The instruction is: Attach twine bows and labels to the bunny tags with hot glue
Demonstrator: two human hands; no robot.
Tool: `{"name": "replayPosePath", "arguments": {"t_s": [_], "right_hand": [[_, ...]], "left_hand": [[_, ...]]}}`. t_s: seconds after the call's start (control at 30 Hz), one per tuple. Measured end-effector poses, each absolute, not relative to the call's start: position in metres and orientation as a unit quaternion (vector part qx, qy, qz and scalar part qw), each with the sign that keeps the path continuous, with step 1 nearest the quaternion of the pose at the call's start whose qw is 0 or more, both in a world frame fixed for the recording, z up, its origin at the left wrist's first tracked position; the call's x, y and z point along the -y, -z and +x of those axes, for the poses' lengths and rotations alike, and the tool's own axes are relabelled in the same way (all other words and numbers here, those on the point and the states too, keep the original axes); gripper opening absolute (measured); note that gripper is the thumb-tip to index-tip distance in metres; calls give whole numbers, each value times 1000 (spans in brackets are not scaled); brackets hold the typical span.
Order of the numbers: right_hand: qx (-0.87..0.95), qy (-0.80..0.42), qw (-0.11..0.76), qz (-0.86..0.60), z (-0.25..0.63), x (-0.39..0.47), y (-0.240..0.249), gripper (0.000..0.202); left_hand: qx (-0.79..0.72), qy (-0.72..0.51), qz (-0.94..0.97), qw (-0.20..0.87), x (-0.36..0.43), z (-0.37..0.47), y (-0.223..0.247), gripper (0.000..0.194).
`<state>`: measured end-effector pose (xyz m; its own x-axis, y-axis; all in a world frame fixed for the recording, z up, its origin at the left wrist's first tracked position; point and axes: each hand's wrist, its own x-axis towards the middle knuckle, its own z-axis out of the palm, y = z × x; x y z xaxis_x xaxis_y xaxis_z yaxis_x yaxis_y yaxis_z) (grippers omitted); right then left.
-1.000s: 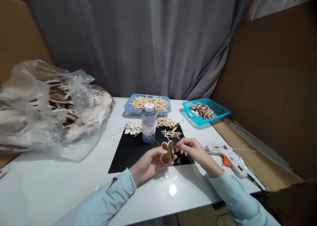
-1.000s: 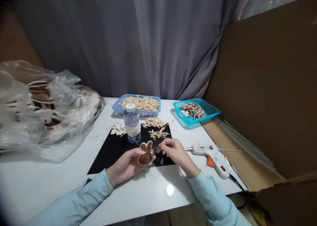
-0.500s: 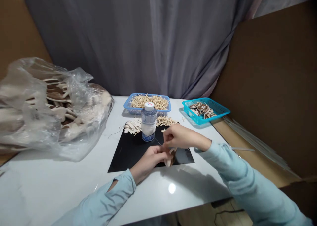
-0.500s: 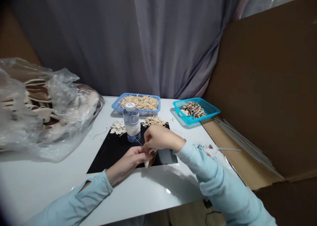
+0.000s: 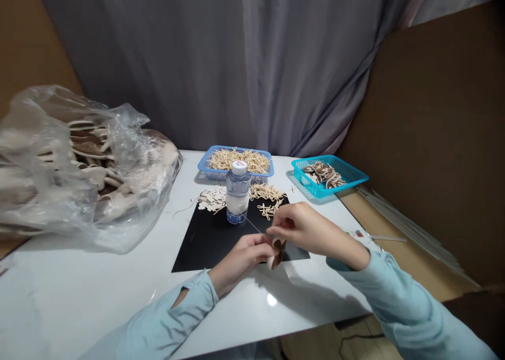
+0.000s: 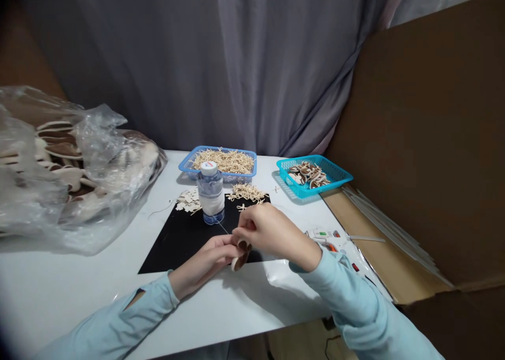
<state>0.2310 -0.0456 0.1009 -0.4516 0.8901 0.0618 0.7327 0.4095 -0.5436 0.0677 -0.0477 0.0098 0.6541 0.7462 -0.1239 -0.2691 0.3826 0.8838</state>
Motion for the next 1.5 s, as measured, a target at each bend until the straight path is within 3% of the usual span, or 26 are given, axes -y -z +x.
{"name": "replayPosePath", "arguments": {"t_s": [0.13, 0.4, 0.73, 0.87, 1.0, 1.1, 1.27, 1.33, 1.5], "right_hand": [[800, -289, 166, -499, 250, 50, -98, 19], [733, -396, 181, -522, 288, 93, -87, 29], [739, -378, 191, -524, 294, 121, -74, 25], [776, -421, 114, -456, 292, 75, -81, 17], [859, -334, -30, -386, 264, 33, -102, 13], [886, -232, -79, -395, 234, 31, -114, 15], [914, -23, -8, -405, 215, 71, -108, 10], [917, 19, 21, -398, 219, 89, -100, 18], [905, -69, 96, -408, 241, 110, -84, 29]], "left_hand": [[-264, -292, 433, 811, 53, 68, -14, 2], [-258, -269, 387, 844, 63, 74, -14, 12], [-258, -259, 405, 838, 72, 85, -17, 13], [-250, -255, 421, 834, 68, 86, -15, 10], [-269, -251, 437, 821, 66, 86, -15, 8], [-278, -274, 453, 801, 64, 86, -12, 10], [-311, -347, 418, 780, 58, 83, 2, 11], [-310, -365, 405, 779, 56, 82, 4, 11], [-269, -371, 369, 808, 53, 79, -3, 12]]}}
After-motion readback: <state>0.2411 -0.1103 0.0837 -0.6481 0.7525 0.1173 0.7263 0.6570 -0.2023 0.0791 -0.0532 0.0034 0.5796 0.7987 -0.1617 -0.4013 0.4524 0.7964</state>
